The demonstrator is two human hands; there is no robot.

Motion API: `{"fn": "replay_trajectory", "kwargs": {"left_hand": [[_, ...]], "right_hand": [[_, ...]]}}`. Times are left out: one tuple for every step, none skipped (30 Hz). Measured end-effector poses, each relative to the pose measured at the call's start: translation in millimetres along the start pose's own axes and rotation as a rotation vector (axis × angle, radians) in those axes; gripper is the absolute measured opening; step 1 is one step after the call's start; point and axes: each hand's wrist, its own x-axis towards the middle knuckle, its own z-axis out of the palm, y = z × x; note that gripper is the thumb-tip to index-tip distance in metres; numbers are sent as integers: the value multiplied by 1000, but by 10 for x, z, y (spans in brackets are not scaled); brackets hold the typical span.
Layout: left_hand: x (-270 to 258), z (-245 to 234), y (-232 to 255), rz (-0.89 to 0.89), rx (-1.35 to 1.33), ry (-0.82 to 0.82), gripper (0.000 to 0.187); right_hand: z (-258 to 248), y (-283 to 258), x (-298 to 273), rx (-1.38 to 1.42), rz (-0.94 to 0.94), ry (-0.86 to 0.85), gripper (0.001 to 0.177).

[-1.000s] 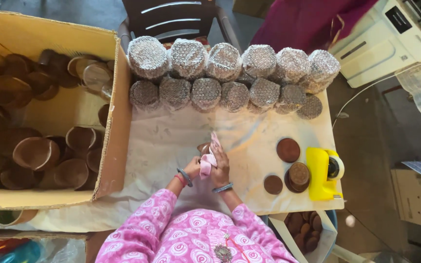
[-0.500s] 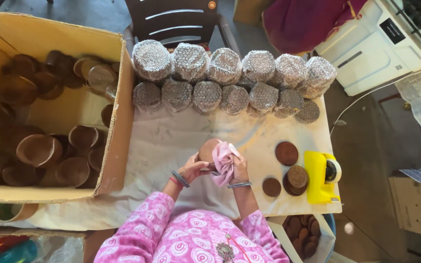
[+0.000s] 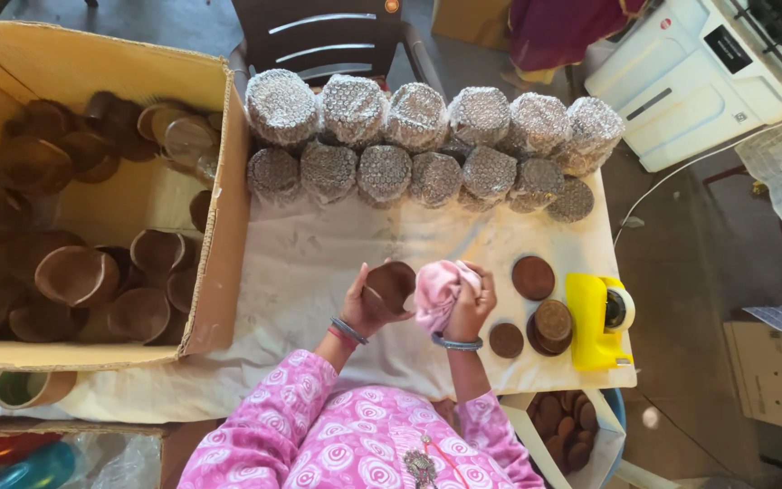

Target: Packing small clay bowls into bubble wrap and boxes.

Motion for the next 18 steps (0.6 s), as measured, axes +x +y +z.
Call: {"fn": "replay_trajectory", "kwargs": {"left_hand": [[13, 15, -6, -1, 2, -4, 71], [28, 29, -12, 19, 52, 21, 67], [25, 34, -32, 38, 98, 51, 63], [151, -309, -97, 36, 98, 50, 63], [278, -650, -153, -12, -13, -190, 62], [405, -990, -207, -54, -125, -431, 60], [338, -786, -136, -53, -121, -432, 60], [271, -584, -64, -19, -86, -452, 61], [191, -391, -19, 15, -55, -471, 61], [170, -375, 14, 18, -57, -469, 61], [143, -363, 42, 89, 94, -261, 62], [117, -351, 68, 164, 244, -51, 65], [97, -413, 28, 162, 242, -47, 65], [77, -469, -16, 155, 244, -55, 66], [100, -505, -21, 147, 254, -70, 68], [106, -413, -3, 143, 258, -74, 68], [93, -332, -14, 144, 314, -70, 69], [79, -254, -23, 145, 370, -66, 71]], "right_hand": [[4, 26, 16, 1, -5, 1, 20], [8, 53, 33, 18, -46, 57, 16], [1, 83, 30, 34, -84, 114, 14], [87, 95, -69, 33, -85, 116, 14], [180, 110, -164, -202, -286, -64, 18], [275, 124, -258, -437, -484, -247, 22], [355, 14, -415, -434, -486, -247, 22], [437, -94, -572, -583, -590, -393, 35], [498, -203, -743, -735, -687, -545, 49], [385, -84, -729, -735, -685, -548, 49], [269, 35, -719, -632, -495, -658, 44], [150, 153, -707, -526, -302, -760, 41], [133, 140, -671, -526, -297, -759, 41], [113, 123, -632, -589, -264, -767, 44], [116, 108, -552, -651, -240, -769, 47], [126, 191, -501, -651, -244, -763, 47], [116, 270, -469, -710, -72, -653, 42], [107, 352, -440, -766, 102, -544, 38]]}}
